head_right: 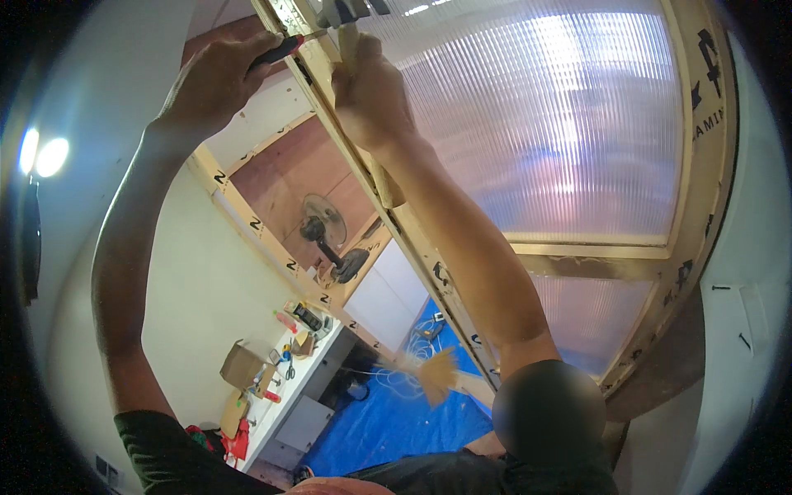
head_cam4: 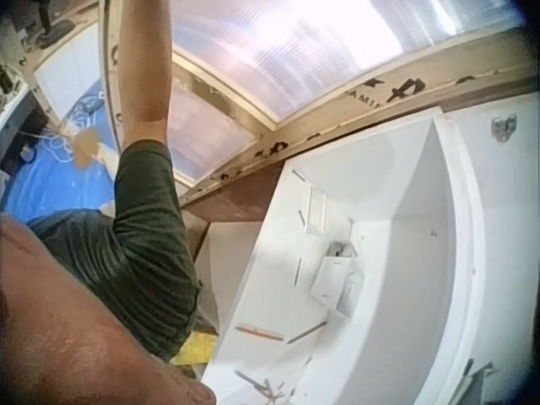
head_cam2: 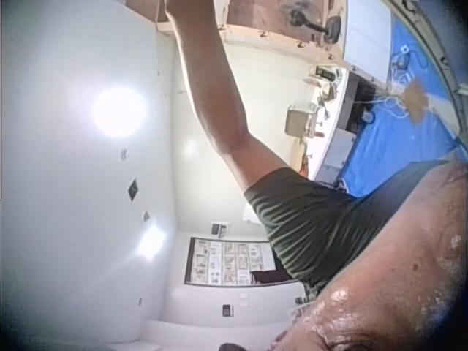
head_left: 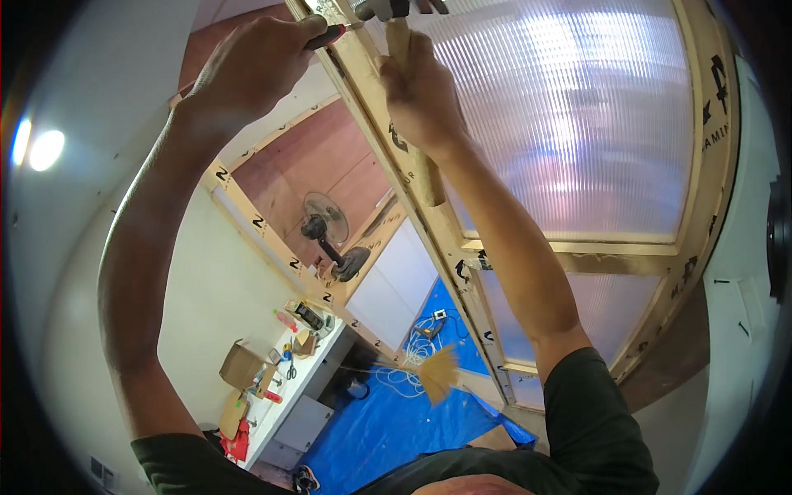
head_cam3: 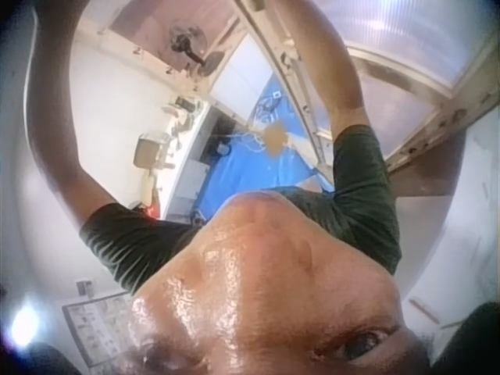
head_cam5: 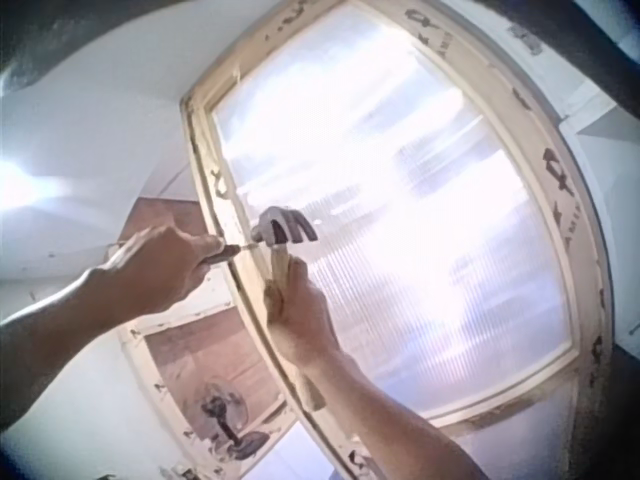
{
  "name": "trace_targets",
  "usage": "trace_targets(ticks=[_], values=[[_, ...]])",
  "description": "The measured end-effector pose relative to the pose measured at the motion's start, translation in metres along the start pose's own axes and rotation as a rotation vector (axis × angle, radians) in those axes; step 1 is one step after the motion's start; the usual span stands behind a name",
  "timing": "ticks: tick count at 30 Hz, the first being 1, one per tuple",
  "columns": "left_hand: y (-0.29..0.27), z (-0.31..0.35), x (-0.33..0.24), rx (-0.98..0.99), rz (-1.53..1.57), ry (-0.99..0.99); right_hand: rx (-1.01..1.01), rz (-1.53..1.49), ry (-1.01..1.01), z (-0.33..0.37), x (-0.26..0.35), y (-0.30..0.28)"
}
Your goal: The person fits a framed plastic panel into a wooden structure, then uses a utility knife and a hammer to secure and trim the frame components.
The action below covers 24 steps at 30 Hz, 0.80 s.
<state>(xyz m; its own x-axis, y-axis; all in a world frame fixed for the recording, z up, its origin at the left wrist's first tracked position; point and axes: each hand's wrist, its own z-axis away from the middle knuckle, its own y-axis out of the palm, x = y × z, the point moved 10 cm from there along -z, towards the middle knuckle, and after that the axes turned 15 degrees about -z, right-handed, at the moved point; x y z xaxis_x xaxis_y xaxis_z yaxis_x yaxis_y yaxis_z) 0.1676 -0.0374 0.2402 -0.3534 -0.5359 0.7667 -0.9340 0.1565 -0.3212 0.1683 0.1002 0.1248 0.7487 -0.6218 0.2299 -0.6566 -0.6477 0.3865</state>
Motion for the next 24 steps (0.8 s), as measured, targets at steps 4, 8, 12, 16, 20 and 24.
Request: trace_targets(ticks=[4,8,12,16,20,24], values=[[-0.003,0.003,0.003,-0.017,-0.047,0.020,-0.024,-0.165,0.156,0.005,-0.001,-0.012],[-0.011,-0.002,-0.008,-0.051,-0.095,0.034,-0.029,-0.182,0.095,0.008,0.000,-0.010],[-0.011,-0.006,-0.012,0.028,-0.050,0.017,0.035,-0.116,0.097,0.006,-0.006,0.005],[-0.014,-0.003,-0.012,-0.099,-0.098,0.128,-0.004,-0.126,0.093,0.004,0.010,-0.007],[-0.007,-0.012,-0.007,-0.071,-0.132,0.131,-0.021,-0.061,0.009,0.009,0.002,-0.002],[-0.006,-0.010,-0.010,-0.030,-0.115,0.109,-0.019,-0.072,0.092,0.012,-0.011,-0.010]])
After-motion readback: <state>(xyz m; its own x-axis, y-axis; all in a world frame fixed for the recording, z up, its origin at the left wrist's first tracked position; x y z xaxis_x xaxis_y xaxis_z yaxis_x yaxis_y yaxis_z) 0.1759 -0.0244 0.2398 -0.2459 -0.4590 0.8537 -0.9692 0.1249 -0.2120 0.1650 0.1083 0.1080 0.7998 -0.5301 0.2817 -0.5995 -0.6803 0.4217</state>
